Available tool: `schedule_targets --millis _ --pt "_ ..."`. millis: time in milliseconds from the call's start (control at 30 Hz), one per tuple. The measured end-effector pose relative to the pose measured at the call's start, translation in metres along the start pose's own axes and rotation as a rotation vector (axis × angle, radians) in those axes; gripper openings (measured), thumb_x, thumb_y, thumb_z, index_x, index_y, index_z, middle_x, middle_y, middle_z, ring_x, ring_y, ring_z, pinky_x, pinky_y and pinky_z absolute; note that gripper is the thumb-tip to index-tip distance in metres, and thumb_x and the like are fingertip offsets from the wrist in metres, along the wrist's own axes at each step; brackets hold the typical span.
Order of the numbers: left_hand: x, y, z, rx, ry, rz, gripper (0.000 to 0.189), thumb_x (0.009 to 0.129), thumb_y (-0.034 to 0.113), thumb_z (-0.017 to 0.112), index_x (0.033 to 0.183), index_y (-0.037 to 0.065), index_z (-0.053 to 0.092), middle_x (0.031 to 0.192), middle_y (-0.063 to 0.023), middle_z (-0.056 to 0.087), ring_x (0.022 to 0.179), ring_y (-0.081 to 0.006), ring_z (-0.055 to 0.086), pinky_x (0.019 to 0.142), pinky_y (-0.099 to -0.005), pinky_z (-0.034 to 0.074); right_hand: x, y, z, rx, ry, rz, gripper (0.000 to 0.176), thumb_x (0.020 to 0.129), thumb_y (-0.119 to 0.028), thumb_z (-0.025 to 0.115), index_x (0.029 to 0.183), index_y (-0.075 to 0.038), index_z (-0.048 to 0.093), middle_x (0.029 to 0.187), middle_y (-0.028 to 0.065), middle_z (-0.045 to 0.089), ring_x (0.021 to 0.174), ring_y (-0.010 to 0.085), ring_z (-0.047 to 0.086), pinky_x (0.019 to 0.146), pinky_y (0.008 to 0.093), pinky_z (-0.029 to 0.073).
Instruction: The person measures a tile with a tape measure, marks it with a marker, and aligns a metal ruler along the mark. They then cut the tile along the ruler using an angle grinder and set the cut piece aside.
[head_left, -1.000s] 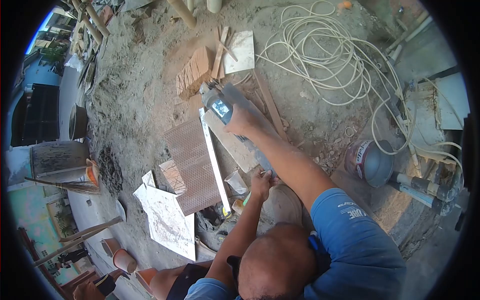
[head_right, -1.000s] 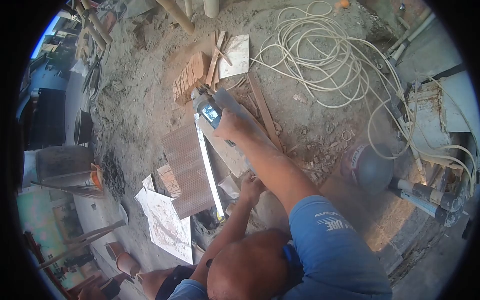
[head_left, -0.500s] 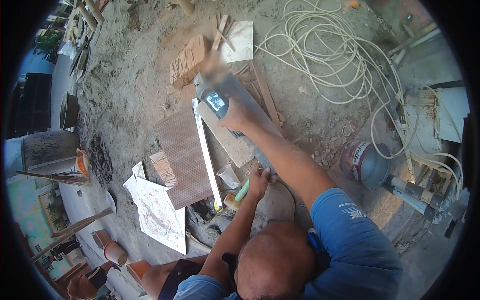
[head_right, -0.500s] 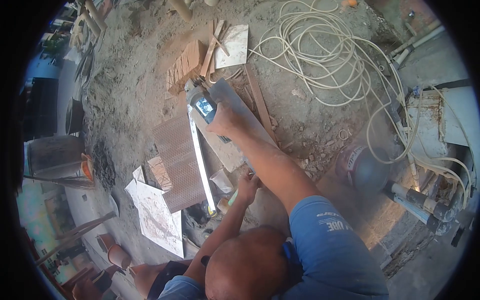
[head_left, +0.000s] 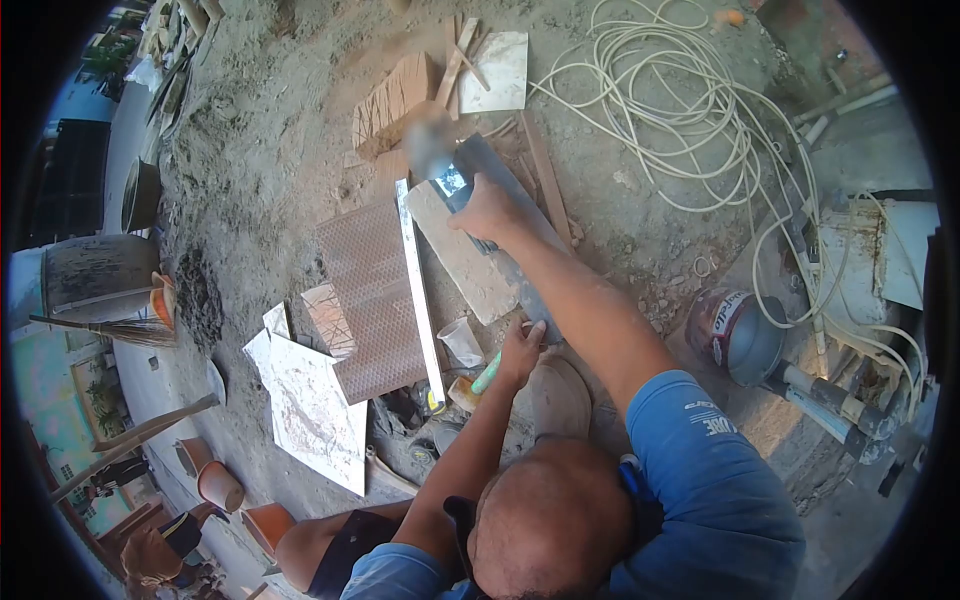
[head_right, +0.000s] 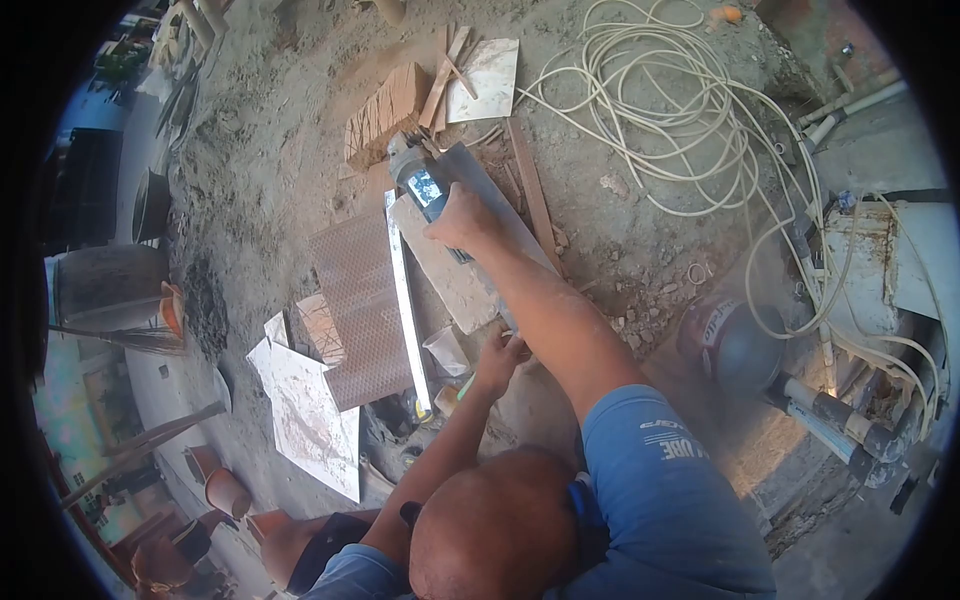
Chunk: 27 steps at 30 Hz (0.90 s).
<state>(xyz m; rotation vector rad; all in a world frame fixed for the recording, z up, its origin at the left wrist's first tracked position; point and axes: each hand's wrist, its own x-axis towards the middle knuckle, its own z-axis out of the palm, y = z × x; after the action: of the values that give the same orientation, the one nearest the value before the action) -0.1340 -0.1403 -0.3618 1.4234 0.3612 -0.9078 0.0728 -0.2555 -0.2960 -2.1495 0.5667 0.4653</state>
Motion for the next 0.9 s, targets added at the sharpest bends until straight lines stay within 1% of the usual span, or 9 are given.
schedule_targets --millis 33,100,133,233,267,333,433,700,900 --pt "0.003 0.002 -0.002 -0.007 0.005 0.0 0.019 0.099 0.015 0.057 0.112 0.002 0.051 0.095 -0.0086 0.064 0.081 -0.0134 0.062 0.072 -0.0292 0.053 0.001 0.0 0.001 -0.005 -0.006 -0.003 0.081 0.065 -0.031 0.081 0.131 0.001 0.047 0.127 0.0227 0.061 0.117 0.0363 0.061 0.098 0.0426 0.051" --pt "0.012 0.005 -0.005 -0.202 -0.02 -0.068 0.022 0.1 0.021 0.058 0.115 0.005 0.054 0.095 -0.0047 0.062 0.084 -0.0123 0.059 0.077 -0.0301 0.051 0.001 0.001 0.002 -0.008 0.041 -0.006 0.082 0.065 -0.031 0.081 0.132 0.002 0.046 0.127 0.0233 0.061 0.117 0.0363 0.061 0.098 0.0425 0.051" --pt "0.015 0.004 -0.006 -0.208 -0.019 -0.067 0.022 0.1 0.021 0.058 0.115 0.005 0.054 0.095 -0.0047 0.062 0.084 -0.0123 0.059 0.077 -0.0301 0.051 0.002 0.001 0.002 -0.013 0.039 -0.009 0.082 0.065 -0.031 0.081 0.132 0.002 0.046 0.127 0.0233 0.061 0.117 0.0363 0.061 0.098 0.0425 0.051" --pt "0.024 -0.002 -0.007 -0.262 -0.025 -0.08 0.017 0.1 0.02 0.057 0.106 0.005 0.061 0.087 -0.002 0.062 0.07 -0.0109 0.056 0.065 -0.0284 0.05 0.0 0.005 -0.001 -0.011 0.02 0.003 0.083 0.065 -0.03 0.081 0.133 0.003 0.046 0.128 0.0244 0.06 0.118 0.0366 0.061 0.098 0.042 0.051" --pt "0.026 -0.006 -0.006 -0.265 -0.024 -0.083 0.017 0.1 0.02 0.057 0.106 0.005 0.061 0.087 -0.002 0.062 0.07 -0.0109 0.056 0.065 -0.0284 0.05 -0.001 0.006 -0.001 -0.006 0.018 0.004 0.084 0.065 -0.03 0.081 0.133 0.004 0.046 0.128 0.0251 0.06 0.118 0.0368 0.061 0.098 0.0418 0.052" --pt "0.025 -0.005 -0.003 -0.271 0.013 -0.062 0.016 0.1 0.019 0.057 0.099 0.004 0.062 0.082 -0.0016 0.062 0.065 -0.0103 0.055 0.06 -0.0275 0.049 0.0 0.008 0.0 -0.003 0.013 0.004 0.084 0.065 -0.03 0.081 0.134 0.004 0.046 0.128 0.0258 0.06 0.118 0.037 0.061 0.098 0.0416 0.052" --pt "0.024 -0.001 -0.001 -0.233 0.029 -0.059 0.016 0.1 0.019 0.056 0.098 0.005 0.063 0.079 -0.0007 0.062 0.063 -0.0098 0.054 0.059 -0.0274 0.048 -0.002 0.009 0.001 0.008 0.005 0.008 0.083 0.065 -0.029 0.081 0.133 0.005 0.046 0.127 0.0265 0.061 0.118 0.0373 0.061 0.098 0.0415 0.051" --pt "0.023 0.006 0.002 -0.153 0.066 -0.081 0.021 0.102 0.023 0.053 0.099 0.004 0.063 0.08 -0.0012 0.062 0.064 -0.0103 0.055 0.06 -0.0288 0.05 -0.003 0.006 0.0 0.012 -0.019 0.025 0.078 0.066 -0.028 0.081 0.129 0.005 0.049 0.126 0.0261 0.061 0.117 0.037 0.062 0.097 0.0416 0.052" --pt "0.026 0.006 0.003 -0.132 0.082 -0.099 0.023 0.102 0.024 0.053 0.097 0.004 0.063 0.079 -0.0016 0.061 0.063 -0.0106 0.054 0.059 -0.0294 0.05 0.001 0.008 0.002 0.006 -0.02 0.01 0.079 0.065 -0.029 0.081 0.129 0.004 0.049 0.126 0.0254 0.061 0.116 0.037 0.061 0.097 0.0414 0.051"
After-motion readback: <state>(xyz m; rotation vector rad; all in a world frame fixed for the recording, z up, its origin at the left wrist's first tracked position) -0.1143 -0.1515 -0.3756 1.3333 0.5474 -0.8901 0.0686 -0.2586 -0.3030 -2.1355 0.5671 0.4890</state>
